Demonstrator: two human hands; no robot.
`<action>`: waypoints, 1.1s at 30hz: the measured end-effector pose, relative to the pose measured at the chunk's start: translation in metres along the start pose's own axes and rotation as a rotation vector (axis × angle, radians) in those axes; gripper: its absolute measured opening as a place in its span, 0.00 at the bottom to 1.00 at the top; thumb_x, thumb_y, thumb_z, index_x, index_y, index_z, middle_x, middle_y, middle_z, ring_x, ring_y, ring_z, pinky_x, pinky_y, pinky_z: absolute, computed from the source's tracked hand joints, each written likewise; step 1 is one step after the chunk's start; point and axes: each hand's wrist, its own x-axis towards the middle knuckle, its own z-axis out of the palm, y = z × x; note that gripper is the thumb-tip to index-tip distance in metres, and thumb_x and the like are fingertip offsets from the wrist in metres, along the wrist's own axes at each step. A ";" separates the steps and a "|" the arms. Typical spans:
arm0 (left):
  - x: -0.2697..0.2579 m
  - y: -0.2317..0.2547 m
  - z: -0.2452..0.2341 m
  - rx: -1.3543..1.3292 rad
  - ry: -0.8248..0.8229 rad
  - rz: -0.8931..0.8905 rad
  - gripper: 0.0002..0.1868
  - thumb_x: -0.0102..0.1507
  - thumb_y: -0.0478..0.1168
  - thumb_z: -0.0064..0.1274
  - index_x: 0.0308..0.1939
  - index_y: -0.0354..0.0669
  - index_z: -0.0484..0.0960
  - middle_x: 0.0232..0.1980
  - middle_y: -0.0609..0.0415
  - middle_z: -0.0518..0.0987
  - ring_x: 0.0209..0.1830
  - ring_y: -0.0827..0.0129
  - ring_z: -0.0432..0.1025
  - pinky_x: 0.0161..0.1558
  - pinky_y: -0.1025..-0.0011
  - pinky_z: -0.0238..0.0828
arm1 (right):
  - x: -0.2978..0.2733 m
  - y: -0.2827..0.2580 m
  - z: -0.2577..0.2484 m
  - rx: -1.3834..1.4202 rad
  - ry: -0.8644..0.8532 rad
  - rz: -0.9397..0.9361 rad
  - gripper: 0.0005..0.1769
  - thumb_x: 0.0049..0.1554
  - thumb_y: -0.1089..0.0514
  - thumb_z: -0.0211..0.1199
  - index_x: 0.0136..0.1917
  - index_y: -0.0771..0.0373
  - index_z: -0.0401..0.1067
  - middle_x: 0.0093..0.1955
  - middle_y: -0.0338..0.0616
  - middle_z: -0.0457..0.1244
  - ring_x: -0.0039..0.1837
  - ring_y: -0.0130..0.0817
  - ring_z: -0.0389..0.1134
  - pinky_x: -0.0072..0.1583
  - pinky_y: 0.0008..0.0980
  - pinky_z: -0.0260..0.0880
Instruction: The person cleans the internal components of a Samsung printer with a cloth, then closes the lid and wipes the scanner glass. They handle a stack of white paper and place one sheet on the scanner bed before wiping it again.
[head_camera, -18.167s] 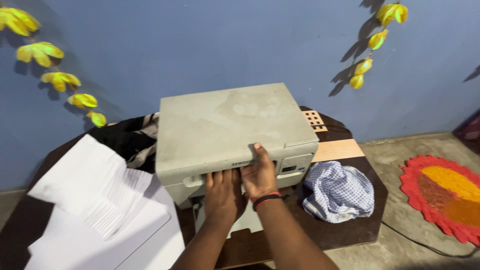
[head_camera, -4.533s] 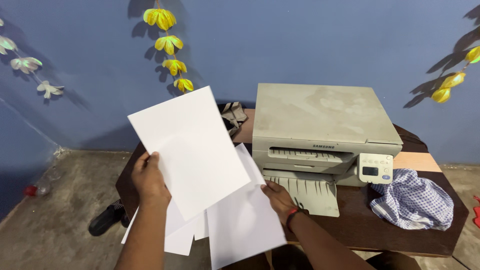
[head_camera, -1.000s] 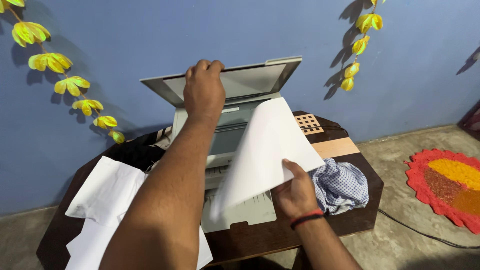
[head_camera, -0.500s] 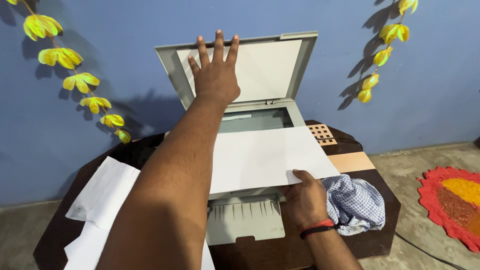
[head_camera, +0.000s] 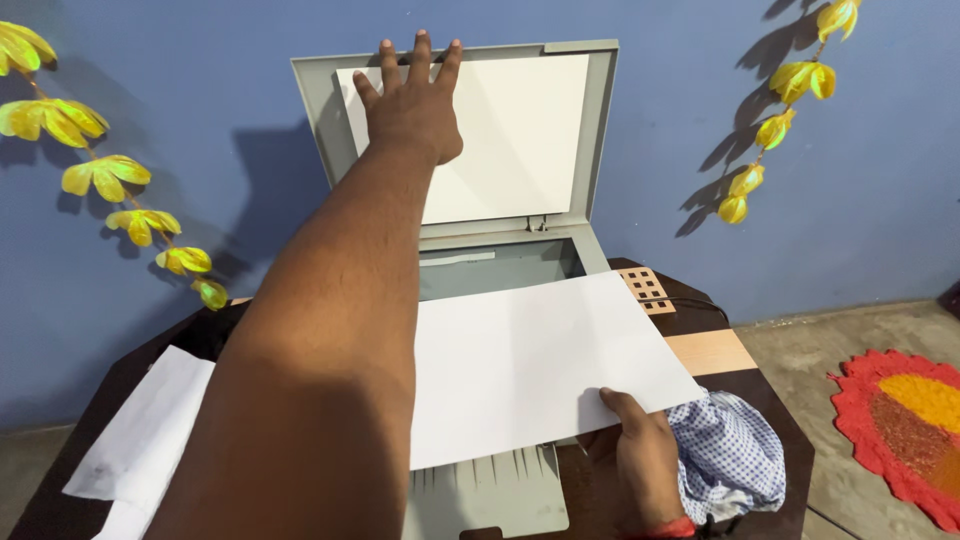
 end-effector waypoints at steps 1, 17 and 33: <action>0.006 -0.001 0.001 0.003 -0.008 -0.010 0.59 0.55 0.30 0.50 0.83 0.72 0.35 0.86 0.55 0.32 0.85 0.46 0.27 0.77 0.35 0.31 | 0.001 -0.001 0.000 -0.033 0.019 0.016 0.19 0.59 0.61 0.55 0.63 0.66 0.61 0.53 0.50 0.64 0.51 0.37 0.69 0.51 0.40 0.73; -0.084 -0.036 0.073 -0.206 -0.049 -0.120 0.39 0.63 0.47 0.56 0.76 0.57 0.58 0.81 0.51 0.50 0.80 0.53 0.47 0.76 0.43 0.39 | -0.016 -0.013 0.024 0.037 -0.211 -0.022 0.22 0.61 0.66 0.50 0.68 0.70 0.57 0.62 0.53 0.62 0.58 0.37 0.69 0.57 0.39 0.73; -0.255 0.001 0.090 -0.337 -0.191 0.454 0.40 0.52 0.50 0.62 0.68 0.51 0.73 0.73 0.54 0.70 0.74 0.61 0.62 0.70 0.56 0.58 | -0.003 -0.017 0.025 -0.071 -0.341 -0.038 0.21 0.61 0.66 0.50 0.67 0.73 0.58 0.62 0.56 0.62 0.59 0.44 0.68 0.60 0.46 0.73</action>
